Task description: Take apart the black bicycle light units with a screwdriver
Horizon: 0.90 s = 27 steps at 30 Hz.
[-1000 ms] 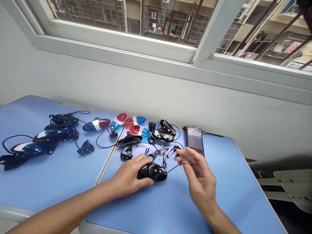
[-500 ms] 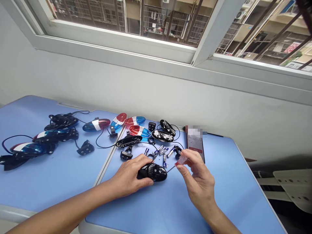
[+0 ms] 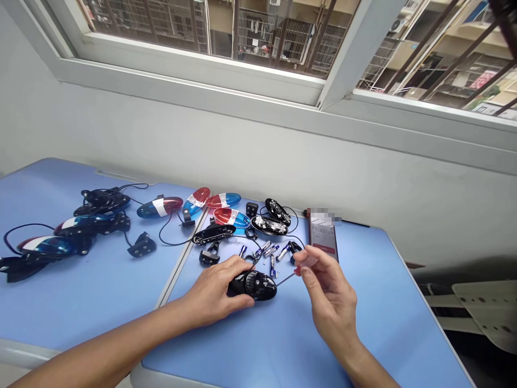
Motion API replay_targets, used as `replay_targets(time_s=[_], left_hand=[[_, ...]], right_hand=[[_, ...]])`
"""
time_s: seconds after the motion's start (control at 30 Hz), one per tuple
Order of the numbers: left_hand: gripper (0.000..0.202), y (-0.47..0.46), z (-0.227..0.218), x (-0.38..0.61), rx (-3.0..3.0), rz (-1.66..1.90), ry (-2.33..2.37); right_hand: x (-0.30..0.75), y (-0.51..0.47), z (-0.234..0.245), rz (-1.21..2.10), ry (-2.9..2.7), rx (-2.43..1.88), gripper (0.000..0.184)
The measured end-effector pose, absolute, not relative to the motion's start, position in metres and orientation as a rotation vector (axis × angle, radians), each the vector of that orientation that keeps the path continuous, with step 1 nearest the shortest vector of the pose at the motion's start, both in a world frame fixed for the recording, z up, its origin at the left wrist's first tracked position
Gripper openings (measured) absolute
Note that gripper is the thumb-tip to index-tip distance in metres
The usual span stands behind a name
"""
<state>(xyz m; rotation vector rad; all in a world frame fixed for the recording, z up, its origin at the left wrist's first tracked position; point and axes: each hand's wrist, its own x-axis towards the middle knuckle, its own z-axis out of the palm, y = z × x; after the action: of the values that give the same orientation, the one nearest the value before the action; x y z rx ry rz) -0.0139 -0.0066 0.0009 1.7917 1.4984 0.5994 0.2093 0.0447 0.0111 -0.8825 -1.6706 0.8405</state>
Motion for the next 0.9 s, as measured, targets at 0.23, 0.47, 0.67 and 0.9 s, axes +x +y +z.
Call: replay_targets(time_s=[0.23,0.47,0.67,0.9], left_hand=[[0.042,-0.007,0.001,-0.014,1.797,0.6,1.499],[0.041,-0.006,0.001,-0.014,1.792,0.601,1.501],[0.042,-0.007,0.002,-0.014,1.796,0.601,1.497],[0.04,-0.007,0.002,-0.014,1.799,0.596,1.498]], right_hand=[[0.208,0.046,0.008,0.838,-1.66,-0.954,0.038],[0.204,0.055,0.008,1.093,-1.383,-0.989,0.037],[0.204,0.056,0.008,1.046,-1.409,-1.046,0.035],[0.205,0.064,0.007,1.228,-1.288,-1.099,0.044]])
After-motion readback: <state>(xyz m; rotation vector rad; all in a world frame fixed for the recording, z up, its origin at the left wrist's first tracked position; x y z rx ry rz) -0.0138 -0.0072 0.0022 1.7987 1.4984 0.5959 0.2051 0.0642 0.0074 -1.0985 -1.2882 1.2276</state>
